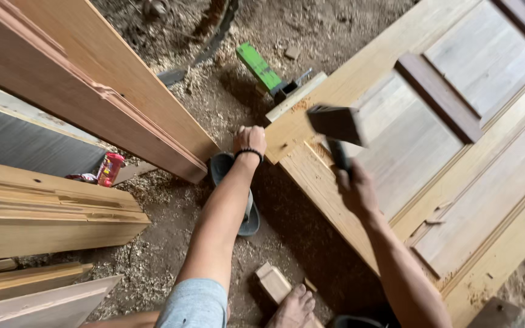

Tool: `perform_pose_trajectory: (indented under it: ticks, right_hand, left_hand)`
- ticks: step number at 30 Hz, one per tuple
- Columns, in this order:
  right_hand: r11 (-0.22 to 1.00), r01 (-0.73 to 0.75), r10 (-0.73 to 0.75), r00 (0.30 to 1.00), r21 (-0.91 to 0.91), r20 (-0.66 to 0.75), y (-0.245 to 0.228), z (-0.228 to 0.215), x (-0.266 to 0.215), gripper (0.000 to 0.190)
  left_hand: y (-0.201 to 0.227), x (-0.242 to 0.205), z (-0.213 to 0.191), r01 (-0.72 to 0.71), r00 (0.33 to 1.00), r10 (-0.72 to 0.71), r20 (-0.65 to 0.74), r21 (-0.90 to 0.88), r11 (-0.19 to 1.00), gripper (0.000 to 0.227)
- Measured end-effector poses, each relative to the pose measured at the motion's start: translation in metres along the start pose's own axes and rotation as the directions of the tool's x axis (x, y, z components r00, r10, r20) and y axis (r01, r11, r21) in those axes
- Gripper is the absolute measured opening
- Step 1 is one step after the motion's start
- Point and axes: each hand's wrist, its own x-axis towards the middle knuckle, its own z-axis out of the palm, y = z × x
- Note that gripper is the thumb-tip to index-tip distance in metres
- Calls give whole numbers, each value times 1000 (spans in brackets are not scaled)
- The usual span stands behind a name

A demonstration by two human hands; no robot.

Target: The person is assembling a wooden door by hammering small wooden pieces into place and using a power drill to secure them. They also use a clamp to hold the door steady during the process.

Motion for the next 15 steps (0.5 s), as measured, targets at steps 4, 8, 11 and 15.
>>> perform_pose_trajectory:
  ticks: [4, 8, 11, 15]
  right_hand:
    - [841, 535, -531, 789, -77, -309, -56, -8, -8, 15]
    - [985, 131, -144, 982, -111, -122, 3, 42, -16, 20]
    - [919, -143, 175, 983, -366, 54, 20, 50, 6, 30]
    - [894, -321, 366, 926, -314, 96, -25, 21, 22, 29]
  left_hand:
    - [-1, 9, -5, -5, 1000, 6, 21, -24, 1000, 29]
    - [6, 4, -19, 16, 996, -11, 83, -51, 999, 29]
    - [8, -8, -18, 66, 994, -60, 87, -72, 995, 36]
    - [6, -5, -22, 32, 997, -29, 70, -34, 999, 41]
